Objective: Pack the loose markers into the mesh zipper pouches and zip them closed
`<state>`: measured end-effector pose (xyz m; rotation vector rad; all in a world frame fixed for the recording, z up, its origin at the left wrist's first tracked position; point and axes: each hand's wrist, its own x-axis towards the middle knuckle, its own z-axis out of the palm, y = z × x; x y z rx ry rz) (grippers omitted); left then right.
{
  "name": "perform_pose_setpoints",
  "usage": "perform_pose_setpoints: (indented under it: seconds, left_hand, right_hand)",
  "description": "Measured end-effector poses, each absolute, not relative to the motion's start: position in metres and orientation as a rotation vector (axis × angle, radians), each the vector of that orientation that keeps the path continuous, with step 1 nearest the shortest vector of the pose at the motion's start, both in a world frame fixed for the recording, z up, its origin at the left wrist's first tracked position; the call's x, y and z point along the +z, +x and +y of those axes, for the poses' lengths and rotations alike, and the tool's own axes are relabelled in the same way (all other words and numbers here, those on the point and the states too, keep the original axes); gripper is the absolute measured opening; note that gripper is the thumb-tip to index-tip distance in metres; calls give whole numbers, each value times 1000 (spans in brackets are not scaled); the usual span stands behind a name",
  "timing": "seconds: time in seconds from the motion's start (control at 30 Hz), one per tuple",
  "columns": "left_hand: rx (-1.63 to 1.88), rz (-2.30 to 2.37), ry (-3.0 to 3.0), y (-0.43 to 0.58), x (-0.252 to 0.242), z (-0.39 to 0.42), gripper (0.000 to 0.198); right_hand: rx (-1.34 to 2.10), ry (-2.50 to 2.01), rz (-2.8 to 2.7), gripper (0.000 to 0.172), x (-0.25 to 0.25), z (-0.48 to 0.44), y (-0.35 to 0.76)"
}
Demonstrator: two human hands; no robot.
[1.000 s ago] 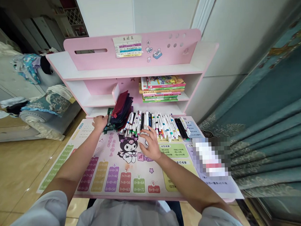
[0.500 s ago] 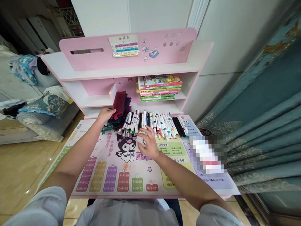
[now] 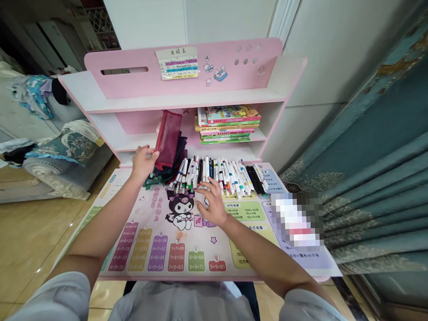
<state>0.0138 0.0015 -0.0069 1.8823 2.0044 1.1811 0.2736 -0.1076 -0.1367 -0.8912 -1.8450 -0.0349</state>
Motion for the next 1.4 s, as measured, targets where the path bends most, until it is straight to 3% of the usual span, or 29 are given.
perform_pose_setpoints:
  seconds: [0.2, 0.37, 0.63, 0.87, 1.03, 1.1, 1.27, 1.4]
  left_hand:
    - [1198, 1867, 2066, 18, -1, -67, 14]
    - [1147, 1750, 2402, 23, -25, -122, 17]
    - [1076, 1486, 2809, 36, -73, -146, 17]
    - [1009, 1397, 2818, 38, -89, -145, 15]
    - [871, 1432, 2702, 34, -89, -145, 15]
    - [811, 1475, 2624, 31, -89, -143, 7]
    - [724, 1611, 2403, 19, -87, -133, 42]
    - [651, 1644, 2277, 12, -85, -127, 21]
  right_hand:
    - [-153, -852, -1827, 33, -128, -114, 272]
    - [-376, -760, -1791, 38, -127, -133, 265]
    - [-648, -765, -1874, 26, -106, -156, 251]
    - [-517, -1071, -2082, 14, -101, -150, 250]
    - [-443, -1083, -2158, 21, -107, -150, 249]
    - [-382, -1098, -2165, 23, -109, -150, 248]
    - [-239, -1141, -2165, 23, -111, -148, 249]
    - [-252, -1140, -2147, 24, -113, -147, 250]
